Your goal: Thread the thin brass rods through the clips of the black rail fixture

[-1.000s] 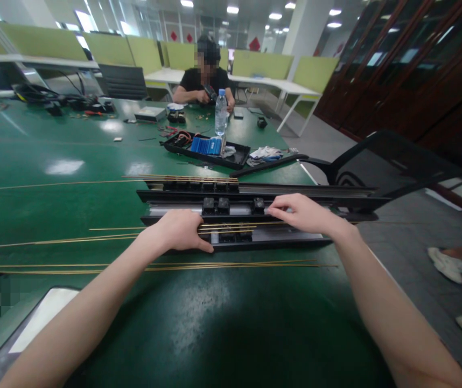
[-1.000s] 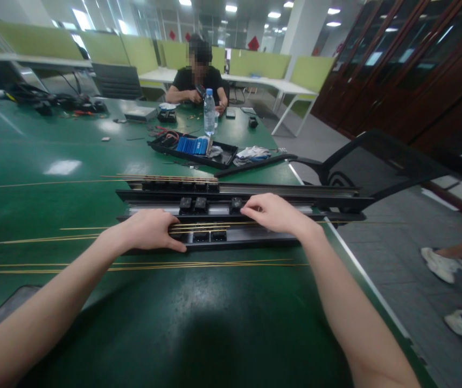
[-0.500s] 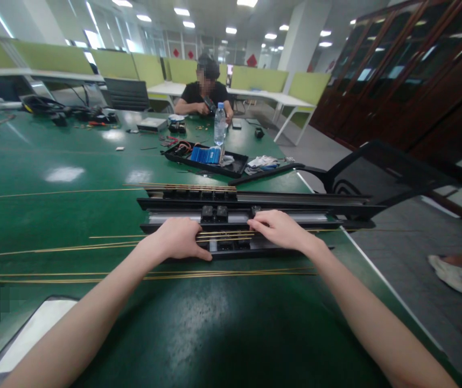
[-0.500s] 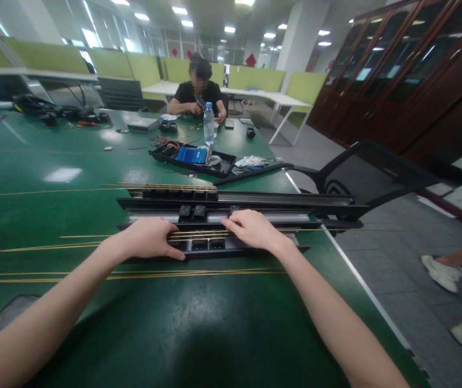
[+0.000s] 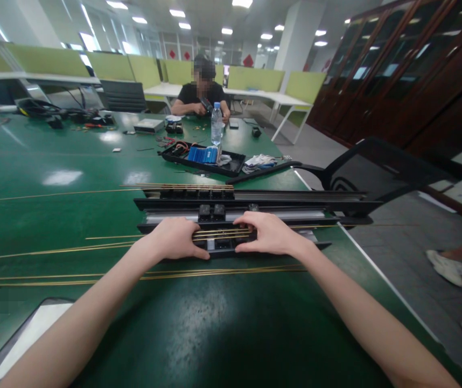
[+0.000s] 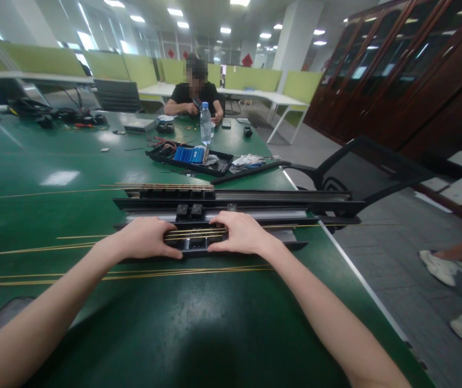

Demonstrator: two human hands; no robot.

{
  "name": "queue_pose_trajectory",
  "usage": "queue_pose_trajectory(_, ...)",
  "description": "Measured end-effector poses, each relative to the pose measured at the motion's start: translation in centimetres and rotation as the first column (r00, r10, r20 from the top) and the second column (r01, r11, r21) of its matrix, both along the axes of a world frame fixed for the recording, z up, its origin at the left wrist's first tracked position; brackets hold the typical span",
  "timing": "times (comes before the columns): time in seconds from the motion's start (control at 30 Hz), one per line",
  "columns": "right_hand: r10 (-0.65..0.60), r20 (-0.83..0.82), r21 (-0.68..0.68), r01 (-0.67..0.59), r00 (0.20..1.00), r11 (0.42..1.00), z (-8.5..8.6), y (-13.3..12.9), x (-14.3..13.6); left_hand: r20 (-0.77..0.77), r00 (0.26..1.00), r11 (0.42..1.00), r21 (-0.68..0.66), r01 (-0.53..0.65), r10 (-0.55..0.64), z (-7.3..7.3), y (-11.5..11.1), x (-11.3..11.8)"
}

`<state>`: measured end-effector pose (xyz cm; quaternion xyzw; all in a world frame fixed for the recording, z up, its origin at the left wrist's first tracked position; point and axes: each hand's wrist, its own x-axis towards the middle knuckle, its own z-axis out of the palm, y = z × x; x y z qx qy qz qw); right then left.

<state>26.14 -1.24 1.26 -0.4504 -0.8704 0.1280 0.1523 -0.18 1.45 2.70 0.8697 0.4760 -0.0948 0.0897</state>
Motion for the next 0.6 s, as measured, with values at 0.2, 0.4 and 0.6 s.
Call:
queue_pose_trajectory(0.2,-0.005,0.004,-0.009,0.005,1.0,1.0,-0.7,0.2,0.0,-0.033,0.999,1.0,0.005,-0.023,0.023,0.9,-0.7,0.3)
queue_pose_trajectory(0.4,0.0,0.001,-0.005,0.0,1.0,1.0,-0.8,0.4,0.0,0.031,0.999,0.995,0.088,-0.038,0.036,1.7,-1.3,0.7)
queue_pose_trajectory(0.6,-0.005,0.004,-0.005,0.005,1.0,1.0,-0.8,0.8,0.1,0.251,0.955,0.983,0.137,0.124,-0.156,-0.2,-0.1,1.9)
